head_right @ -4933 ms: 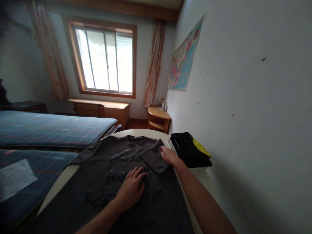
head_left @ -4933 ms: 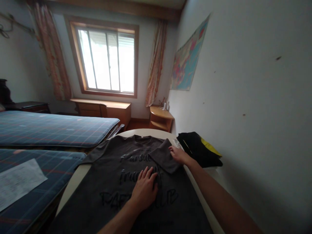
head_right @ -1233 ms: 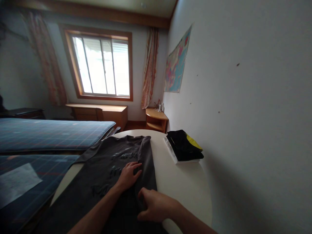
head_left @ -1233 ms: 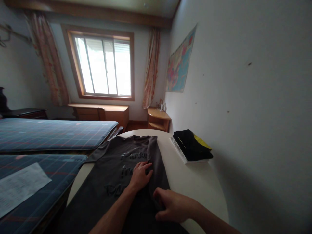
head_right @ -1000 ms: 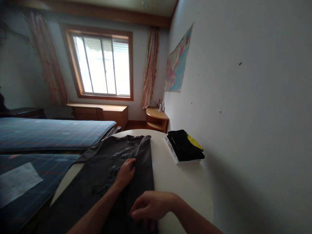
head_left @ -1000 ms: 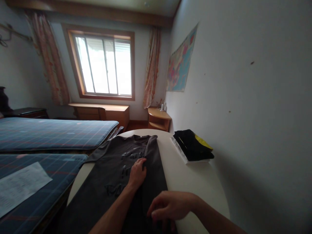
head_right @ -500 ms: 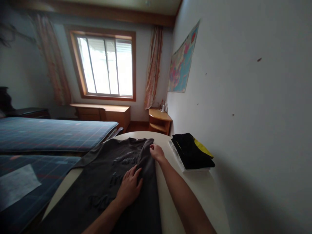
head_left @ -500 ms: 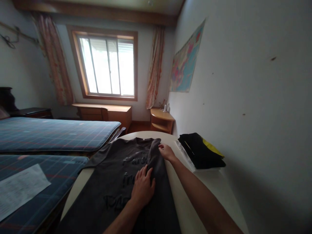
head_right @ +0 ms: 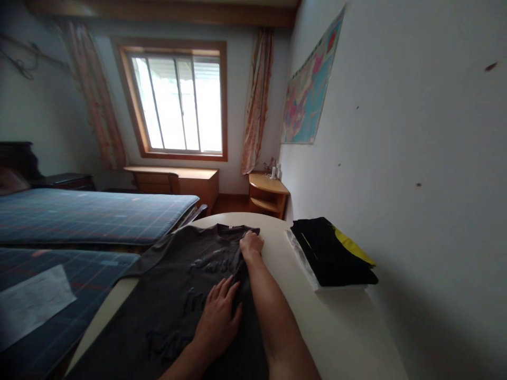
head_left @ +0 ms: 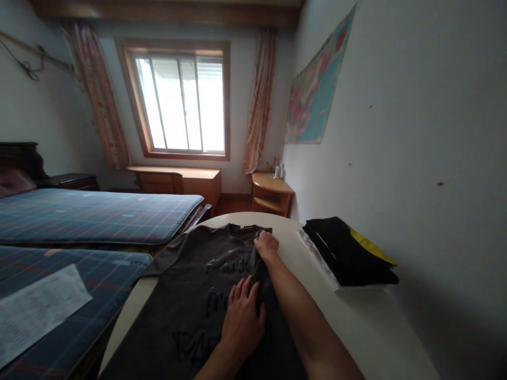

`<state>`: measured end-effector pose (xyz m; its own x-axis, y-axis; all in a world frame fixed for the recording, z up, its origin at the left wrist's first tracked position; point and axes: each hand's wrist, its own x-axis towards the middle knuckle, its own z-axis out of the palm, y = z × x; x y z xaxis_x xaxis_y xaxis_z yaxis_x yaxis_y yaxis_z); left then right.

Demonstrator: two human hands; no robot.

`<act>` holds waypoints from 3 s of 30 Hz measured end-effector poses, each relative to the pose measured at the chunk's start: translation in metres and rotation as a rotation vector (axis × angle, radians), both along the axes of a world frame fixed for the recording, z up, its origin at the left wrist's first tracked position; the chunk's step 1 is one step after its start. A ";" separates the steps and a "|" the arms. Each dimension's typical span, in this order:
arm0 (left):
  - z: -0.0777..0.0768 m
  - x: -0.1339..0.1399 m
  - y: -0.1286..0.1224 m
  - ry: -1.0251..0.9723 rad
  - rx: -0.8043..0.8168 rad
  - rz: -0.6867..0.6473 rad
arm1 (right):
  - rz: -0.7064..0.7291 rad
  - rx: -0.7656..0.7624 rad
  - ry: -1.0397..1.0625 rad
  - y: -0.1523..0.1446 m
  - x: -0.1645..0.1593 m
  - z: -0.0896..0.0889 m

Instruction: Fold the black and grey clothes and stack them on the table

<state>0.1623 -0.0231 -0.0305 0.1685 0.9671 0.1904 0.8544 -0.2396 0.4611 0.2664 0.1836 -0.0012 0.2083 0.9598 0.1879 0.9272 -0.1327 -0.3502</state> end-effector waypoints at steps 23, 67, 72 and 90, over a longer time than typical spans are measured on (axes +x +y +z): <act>-0.011 0.005 0.001 -0.022 -0.012 0.108 | 0.117 -0.015 0.098 0.052 0.036 -0.024; -0.003 0.013 0.022 0.203 -0.052 -0.029 | 0.166 -0.065 -0.012 -0.078 0.052 -0.021; 0.002 0.036 0.056 0.146 -0.107 -0.136 | 0.096 -0.094 -0.023 -0.053 0.081 -0.019; 0.005 -0.038 0.043 0.266 0.067 -0.072 | 0.371 -0.101 -0.110 -0.109 0.107 -0.014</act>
<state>0.1247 0.0198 -0.0256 0.2893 0.9376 0.1929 0.9228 -0.3267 0.2040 0.3735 0.0747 -0.0150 -0.1719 0.9810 0.0904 0.9499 0.1894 -0.2487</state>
